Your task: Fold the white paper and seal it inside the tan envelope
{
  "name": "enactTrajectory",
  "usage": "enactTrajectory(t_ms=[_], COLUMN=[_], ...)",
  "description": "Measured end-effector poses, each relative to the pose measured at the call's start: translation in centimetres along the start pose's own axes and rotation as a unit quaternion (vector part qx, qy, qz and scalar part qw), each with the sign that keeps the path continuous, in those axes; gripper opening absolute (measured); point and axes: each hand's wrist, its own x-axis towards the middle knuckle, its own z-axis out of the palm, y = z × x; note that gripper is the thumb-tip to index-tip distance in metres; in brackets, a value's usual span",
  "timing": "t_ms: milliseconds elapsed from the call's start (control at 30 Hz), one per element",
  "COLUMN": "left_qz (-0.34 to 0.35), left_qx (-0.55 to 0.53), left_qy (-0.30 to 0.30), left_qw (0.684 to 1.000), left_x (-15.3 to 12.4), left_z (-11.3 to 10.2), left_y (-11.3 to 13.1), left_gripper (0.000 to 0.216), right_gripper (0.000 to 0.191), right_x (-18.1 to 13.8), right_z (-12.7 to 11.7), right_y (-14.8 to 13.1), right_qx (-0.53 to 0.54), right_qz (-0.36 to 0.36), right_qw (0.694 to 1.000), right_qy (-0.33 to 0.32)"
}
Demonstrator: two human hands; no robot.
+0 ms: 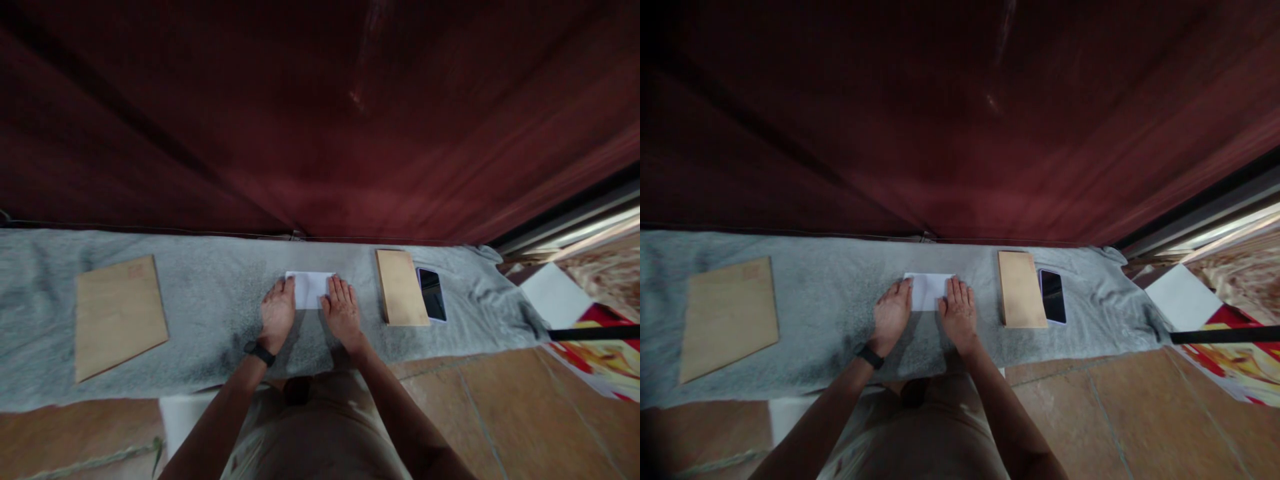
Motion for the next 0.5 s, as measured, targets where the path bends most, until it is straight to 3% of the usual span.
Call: enactTrajectory(t_ms=[133,233,367,500], left_qz=[0.002,0.073,0.196,0.196], left_qx=[0.023,0.031,0.000,-0.011], left_qy=[0.031,0.053,0.024,0.013], left_qw=[0.999,0.995,0.980,0.980], left_x=[0.0,-0.5,-1.5,-2.3], left_z=[-0.5,-0.3,1.3,2.5], left_y=[0.3,1.2,3.0,3.0], left_gripper=[0.050,0.052,0.047,0.051], right_gripper=[0.057,0.057,0.057,0.055], right_x=[0.0,0.0,-0.1,0.0], right_z=[0.1,0.1,-0.1,-0.1], right_y=[0.1,0.0,-0.1,0.0], right_qx=[0.001,0.005,0.002,0.005], right_qz=[-0.003,-0.002,-0.007,-0.010], right_qw=[1.000,1.000,1.000,1.000], right_qy=[0.004,0.009,-0.001,-0.004])
